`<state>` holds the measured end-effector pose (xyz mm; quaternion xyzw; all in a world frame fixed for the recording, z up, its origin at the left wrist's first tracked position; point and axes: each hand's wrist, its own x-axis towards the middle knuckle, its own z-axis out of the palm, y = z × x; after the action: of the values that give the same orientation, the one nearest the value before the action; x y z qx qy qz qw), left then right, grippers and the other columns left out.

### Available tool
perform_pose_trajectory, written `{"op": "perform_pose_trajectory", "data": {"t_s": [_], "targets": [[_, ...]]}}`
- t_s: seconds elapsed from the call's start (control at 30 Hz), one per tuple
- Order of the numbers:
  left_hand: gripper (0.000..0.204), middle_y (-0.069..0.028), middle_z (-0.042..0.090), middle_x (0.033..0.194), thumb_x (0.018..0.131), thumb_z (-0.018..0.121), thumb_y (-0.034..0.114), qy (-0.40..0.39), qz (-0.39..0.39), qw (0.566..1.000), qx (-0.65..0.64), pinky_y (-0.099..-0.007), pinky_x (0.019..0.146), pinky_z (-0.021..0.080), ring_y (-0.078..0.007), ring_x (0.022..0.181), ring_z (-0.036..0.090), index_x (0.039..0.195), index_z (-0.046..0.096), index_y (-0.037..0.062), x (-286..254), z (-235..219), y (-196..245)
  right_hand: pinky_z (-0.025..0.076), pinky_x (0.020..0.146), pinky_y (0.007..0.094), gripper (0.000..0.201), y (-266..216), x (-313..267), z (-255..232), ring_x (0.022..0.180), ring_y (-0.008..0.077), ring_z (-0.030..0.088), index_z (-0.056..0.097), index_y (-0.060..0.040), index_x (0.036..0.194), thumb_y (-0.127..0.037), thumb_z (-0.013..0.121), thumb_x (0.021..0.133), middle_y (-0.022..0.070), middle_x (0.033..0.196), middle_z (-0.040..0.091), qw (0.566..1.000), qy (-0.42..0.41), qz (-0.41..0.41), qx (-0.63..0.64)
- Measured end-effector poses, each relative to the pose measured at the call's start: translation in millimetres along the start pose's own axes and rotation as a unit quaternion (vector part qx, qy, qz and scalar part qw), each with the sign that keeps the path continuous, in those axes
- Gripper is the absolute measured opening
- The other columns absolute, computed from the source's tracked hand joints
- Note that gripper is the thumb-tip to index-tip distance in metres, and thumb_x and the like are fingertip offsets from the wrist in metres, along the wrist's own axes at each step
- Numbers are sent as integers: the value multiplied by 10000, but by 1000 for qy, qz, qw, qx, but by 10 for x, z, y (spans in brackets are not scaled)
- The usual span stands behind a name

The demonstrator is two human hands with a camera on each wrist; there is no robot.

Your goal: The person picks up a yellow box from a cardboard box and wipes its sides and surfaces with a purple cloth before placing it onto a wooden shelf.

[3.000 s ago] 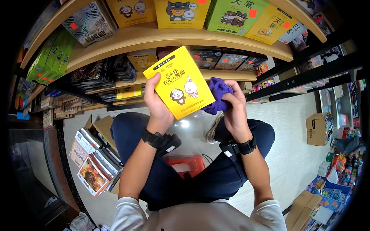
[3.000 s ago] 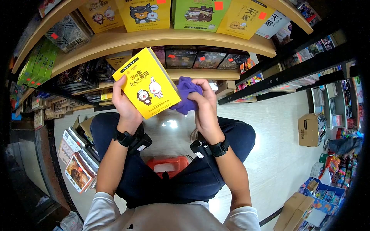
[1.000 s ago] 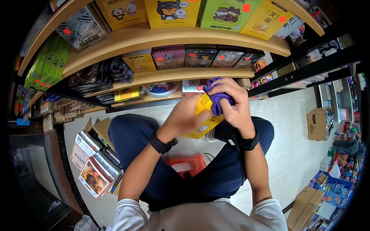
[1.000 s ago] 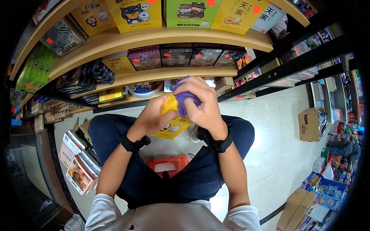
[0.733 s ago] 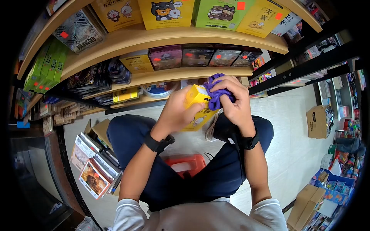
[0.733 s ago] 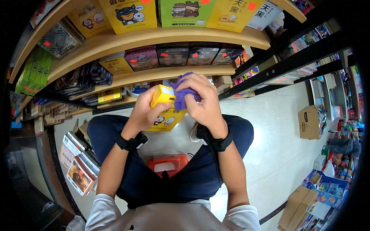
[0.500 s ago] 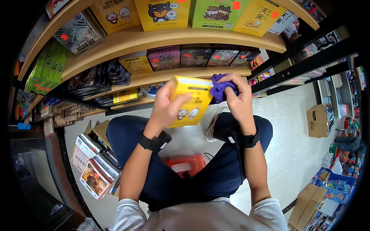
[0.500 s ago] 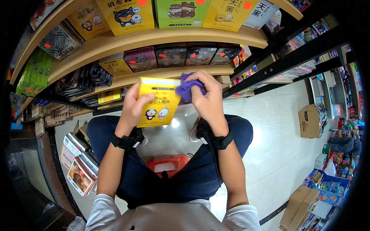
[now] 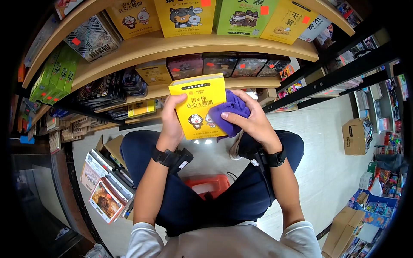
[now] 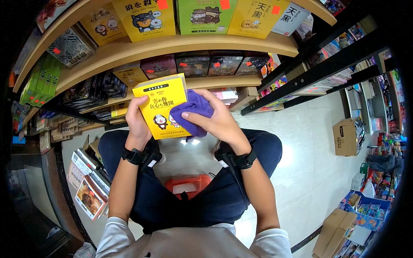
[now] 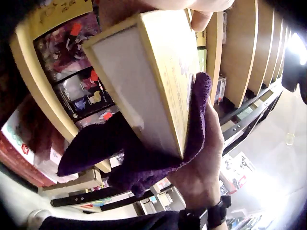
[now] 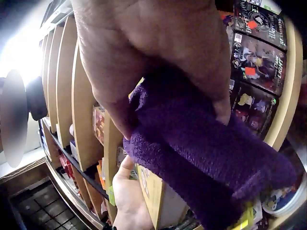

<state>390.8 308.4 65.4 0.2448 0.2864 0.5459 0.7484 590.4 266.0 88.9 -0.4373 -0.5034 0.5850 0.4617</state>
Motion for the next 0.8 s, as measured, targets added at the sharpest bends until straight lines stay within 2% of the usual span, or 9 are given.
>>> {"op": "perform_pose_trajectory", "data": {"t_s": [0.07,0.17,0.27,0.3,0.4,0.43,0.53,0.63,0.8], "targets": [[326,-138,639,1051,878,510,210,6,10,1000,12,-308,853,489,-216,955,628,1097,571,-23,14,-28,-49,482,898,265,479,27,-11,33,1023,114,589,523,15,1230,-42,742,808,65,1126,616,999,30,-33,-23],[354,-139,605,1079,920,525,231,-8,22,996,91,-291,874,471,-191,996,602,1161,492,-26,12,-6,-98,486,888,267,480,54,-32,65,1015,112,590,540,20,1205,-29,753,778,67,1119,619,995,75,-49,-36],[438,-145,543,1137,945,564,233,39,146,955,254,-283,893,452,-164,1054,556,1236,357,-20,6,119,-138,477,892,269,489,92,-29,107,1009,117,588,554,21,1188,-26,750,743,64,1097,618,982,134,-94,-89],[472,-144,528,1152,925,597,209,18,148,955,257,-288,903,449,-166,1069,547,1244,330,-14,2,151,-162,471,895,269,493,112,-25,111,1007,119,587,559,20,1184,-25,747,731,62,1087,617,974,156,-115,-115],[614,-144,485,1198,866,695,139,-41,151,951,266,-302,932,439,-172,1113,518,1269,252,6,-27,220,-229,471,886,271,502,193,13,101,997,127,586,564,18,1172,-30,755,710,71,1070,614,939,162,-180,-246],[673,-140,491,1199,821,739,115,-44,141,954,260,-308,942,442,-184,1117,528,1272,250,10,-31,245,-224,470,886,274,506,199,13,97,994,134,586,567,16,1169,-34,763,706,75,1071,613,940,158,-180,-244],[715,-149,497,1201,796,756,109,-52,127,958,253,-320,934,457,-196,1116,540,1282,241,7,-19,233,-171,467,884,284,518,224,26,112,985,152,588,573,11,1162,-46,788,694,89,1073,610,944,143,-180,-237],[741,-156,504,1198,778,767,105,-43,134,949,283,-336,927,471,-209,1117,548,1291,240,7,-24,233,-139,494,835,330,520,173,26,162,938,256,630,596,-15,1124,-57,817,655,134,1028,637,927,138,-231,-261],[784,-150,496,1204,771,764,92,-6,168,945,281,-350,923,479,-224,1102,559,1327,218,4,-26,174,-206,486,837,316,487,133,10,140,945,236,625,613,-18,1129,-53,812,685,122,1032,629,950,107,-198,-215]]}}
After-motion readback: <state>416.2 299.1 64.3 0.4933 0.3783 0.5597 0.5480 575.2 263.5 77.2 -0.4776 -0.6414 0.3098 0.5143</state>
